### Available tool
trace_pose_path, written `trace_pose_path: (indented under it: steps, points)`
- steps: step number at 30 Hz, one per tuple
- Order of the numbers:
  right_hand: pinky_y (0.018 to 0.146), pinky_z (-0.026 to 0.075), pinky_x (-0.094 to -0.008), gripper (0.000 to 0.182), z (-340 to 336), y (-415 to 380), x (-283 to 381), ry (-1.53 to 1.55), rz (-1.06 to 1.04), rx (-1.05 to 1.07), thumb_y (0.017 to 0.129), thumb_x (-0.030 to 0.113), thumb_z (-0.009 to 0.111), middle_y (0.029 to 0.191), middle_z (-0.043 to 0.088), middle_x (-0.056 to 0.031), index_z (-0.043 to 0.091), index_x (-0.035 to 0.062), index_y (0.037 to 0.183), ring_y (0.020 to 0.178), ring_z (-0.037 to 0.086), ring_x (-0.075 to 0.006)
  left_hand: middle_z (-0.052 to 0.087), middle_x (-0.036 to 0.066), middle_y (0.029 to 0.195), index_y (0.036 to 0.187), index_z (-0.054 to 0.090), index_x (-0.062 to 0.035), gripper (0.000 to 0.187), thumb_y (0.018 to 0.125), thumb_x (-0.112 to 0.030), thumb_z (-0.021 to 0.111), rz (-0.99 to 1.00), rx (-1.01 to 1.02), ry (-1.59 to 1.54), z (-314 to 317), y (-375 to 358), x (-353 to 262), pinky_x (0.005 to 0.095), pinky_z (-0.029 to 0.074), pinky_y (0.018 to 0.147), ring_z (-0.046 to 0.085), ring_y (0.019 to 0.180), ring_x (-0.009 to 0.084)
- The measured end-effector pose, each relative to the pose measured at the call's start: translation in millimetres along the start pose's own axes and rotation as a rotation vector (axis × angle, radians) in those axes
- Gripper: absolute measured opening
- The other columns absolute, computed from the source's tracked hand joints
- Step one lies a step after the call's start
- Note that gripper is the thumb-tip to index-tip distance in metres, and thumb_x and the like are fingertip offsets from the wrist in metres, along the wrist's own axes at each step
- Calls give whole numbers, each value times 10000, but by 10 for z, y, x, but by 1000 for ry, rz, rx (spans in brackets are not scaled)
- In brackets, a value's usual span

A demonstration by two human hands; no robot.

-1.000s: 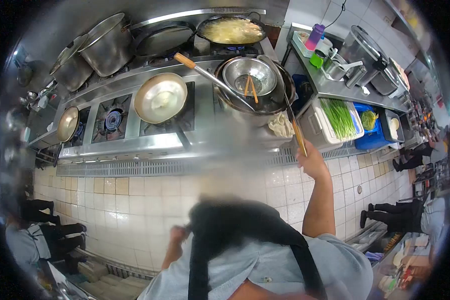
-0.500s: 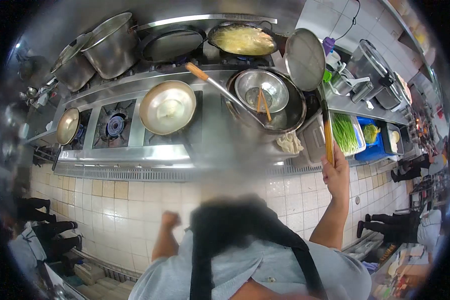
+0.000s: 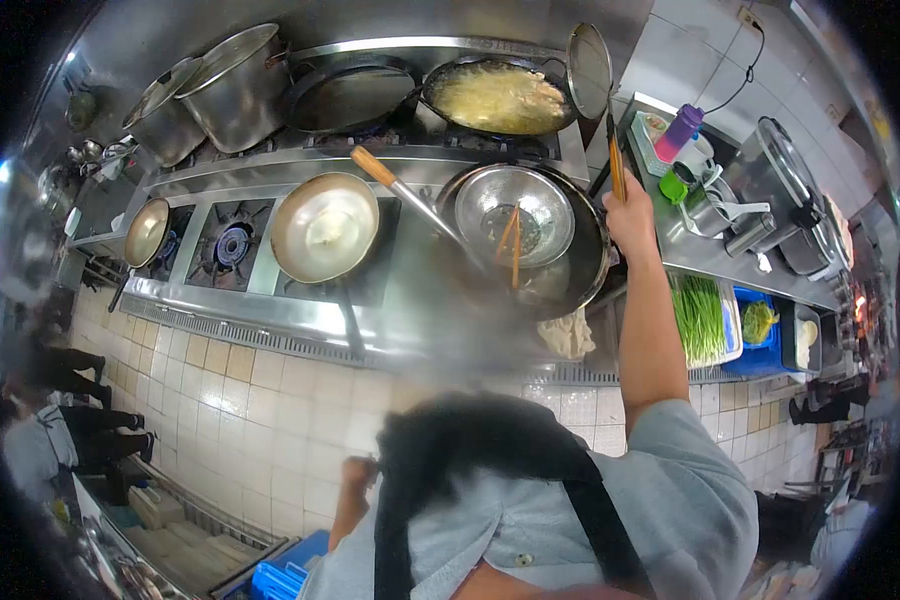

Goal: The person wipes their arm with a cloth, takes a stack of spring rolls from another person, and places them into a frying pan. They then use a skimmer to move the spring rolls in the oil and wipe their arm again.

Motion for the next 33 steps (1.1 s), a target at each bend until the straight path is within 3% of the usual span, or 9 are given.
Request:
trace_pose_path:
  steps: [1, 3, 5, 7, 10, 19, 27, 30, 33]
  points:
    - [788, 489, -377, 476, 64, 147, -56, 4, -1, 11, 825, 67, 552, 974, 645, -197, 508, 64, 1299, 888, 642, -316, 680, 69, 700, 677, 692, -160, 188, 759, -326, 659, -55, -64, -389, -24, -94, -106, 400, 500, 529, 651, 602, 223]
    - [937, 427, -409, 472, 190, 376, -145, 45, 46, 41, 819, 73, 545, 1139, 596, -258, 507, 52, 1289, 1103, 563, -392, 676, 102, 717, 631, 676, -116, 240, 778, -298, 626, -90, -104, -291, 308, 8, -43, 425, 497, 563, 649, 645, 275]
    - [947, 423, -408, 453, 326, 575, -274, 35, 33, 79, 823, 61, 538, 1150, 602, -246, 509, 35, 1274, 1113, 562, -384, 677, 111, 739, 646, 677, -111, 231, 783, -282, 604, 10, -386, -268, 460, -37, -36, 438, 495, 612, 647, 702, 303]
    - [399, 388, -287, 467, 447, 682, -323, 72, 23, 66, 818, 0, 522, 659, 519, -35, 510, 49, 1282, 488, 489, -115, 676, 112, 743, 656, 682, -116, 226, 785, -280, 596, -28, -388, -232, 589, -113, -45, 444, 491, 632, 642, 718, 312]
    - [365, 381, -275, 345, 402, 471, 35, 288, 263, 179, 809, 14, 536, 627, 499, -30, 544, 7, 1154, 466, 490, -119, 675, 115, 757, 684, 695, -135, 220, 796, -284, 578, -75, -350, -226, 716, -255, -15, 457, 488, 655, 638, 739, 324]
    - [349, 337, -207, 63, 286, 585, -34, 610, 488, 514, 825, 81, 554, 576, 504, -46, 552, 18, 832, 456, 510, -134, 679, 133, 809, 751, 713, -127, 314, 847, -380, 552, -108, -272, -129, 966, -420, 158, 462, 501, 699, 647, 791, 334]
    - [403, 371, -195, 161, 185, 775, -180, 918, 576, 563, 917, 123, 542, 633, 498, -27, 541, -33, 876, 480, 443, -97, 686, 136, 869, 765, 715, -122, 261, 799, -349, 591, -161, -192, 34, 792, -301, 48, 455, 507, 750, 656, 838, 315]
    - [408, 362, -193, 177, 141, 791, -241, 970, 587, 545, 915, 122, 547, 628, 481, -25, 545, -53, 885, 477, 429, -88, 689, 126, 862, 753, 714, -134, 226, 795, -318, 590, -37, -209, 160, 717, -274, -3, 434, 513, 733, 659, 832, 296]
    - [412, 360, -194, 180, 117, 767, -233, 1039, 584, 535, 916, 116, 548, 629, 481, -26, 545, -62, 889, 488, 432, -83, 690, 157, 914, 895, 731, -133, 259, 796, -324, 587, -116, -79, 136, 652, -315, -38, 442, 516, 812, 632, 941, 347]
Point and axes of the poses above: each hand's wrist, its own y-axis towards the middle knuckle, its own z-axis out of the palm, x = y × z, the point moved 4 cm from there along y, towards the middle knuckle
